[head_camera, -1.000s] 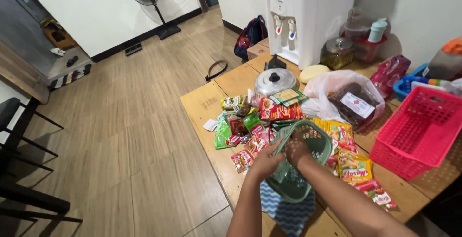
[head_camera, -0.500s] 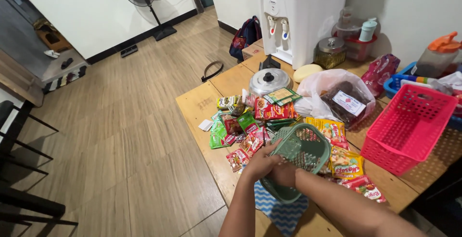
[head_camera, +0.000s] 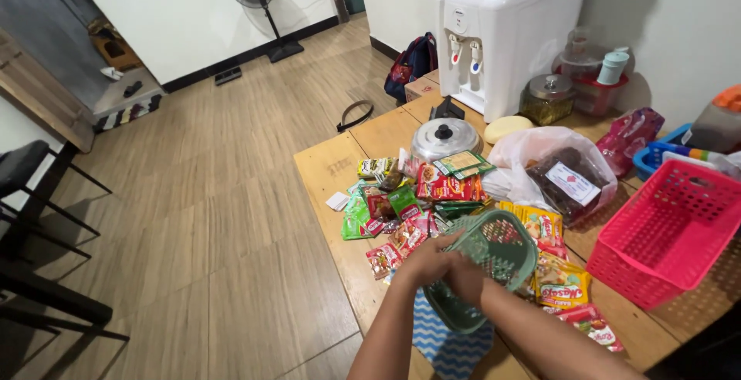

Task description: Cleaning two plastic baskets with a dry cloth.

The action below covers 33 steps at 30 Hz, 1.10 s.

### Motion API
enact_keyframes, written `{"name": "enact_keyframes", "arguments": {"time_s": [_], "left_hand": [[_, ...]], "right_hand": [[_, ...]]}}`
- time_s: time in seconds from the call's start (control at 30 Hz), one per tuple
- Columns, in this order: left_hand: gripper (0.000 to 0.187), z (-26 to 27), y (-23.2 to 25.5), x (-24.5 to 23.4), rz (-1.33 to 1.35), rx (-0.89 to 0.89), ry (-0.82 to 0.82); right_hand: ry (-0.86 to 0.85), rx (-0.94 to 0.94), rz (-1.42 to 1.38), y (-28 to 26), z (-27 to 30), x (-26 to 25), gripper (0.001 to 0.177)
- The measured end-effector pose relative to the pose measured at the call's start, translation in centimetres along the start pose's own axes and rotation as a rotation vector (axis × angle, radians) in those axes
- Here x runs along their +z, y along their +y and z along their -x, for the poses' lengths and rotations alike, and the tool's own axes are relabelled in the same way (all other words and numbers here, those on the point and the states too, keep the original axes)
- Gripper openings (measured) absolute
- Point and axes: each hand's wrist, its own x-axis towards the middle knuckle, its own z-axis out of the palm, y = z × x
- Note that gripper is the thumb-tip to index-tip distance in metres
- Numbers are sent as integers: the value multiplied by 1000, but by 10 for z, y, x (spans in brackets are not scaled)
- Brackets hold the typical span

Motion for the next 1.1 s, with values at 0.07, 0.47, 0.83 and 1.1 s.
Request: {"name": "enact_keyframes", "arguments": {"time_s": [0.07, 0.47, 0.83, 1.1], "left_hand": [[63, -8, -10, 7, -21, -11, -26], [61, -23, 1, 16, -24, -136, -55], [47, -31, -22, 15, -177, 112, -80], [50, -23, 3, 8, -67, -84, -88]], "right_hand": [[-111, -224, 250, -7, 10, 14, 50], [-49, 196, 328, 68, 8, 10, 46], [125, -176, 373, 56, 12, 18, 54], [-202, 221, 491, 109, -15, 41, 39]]}}
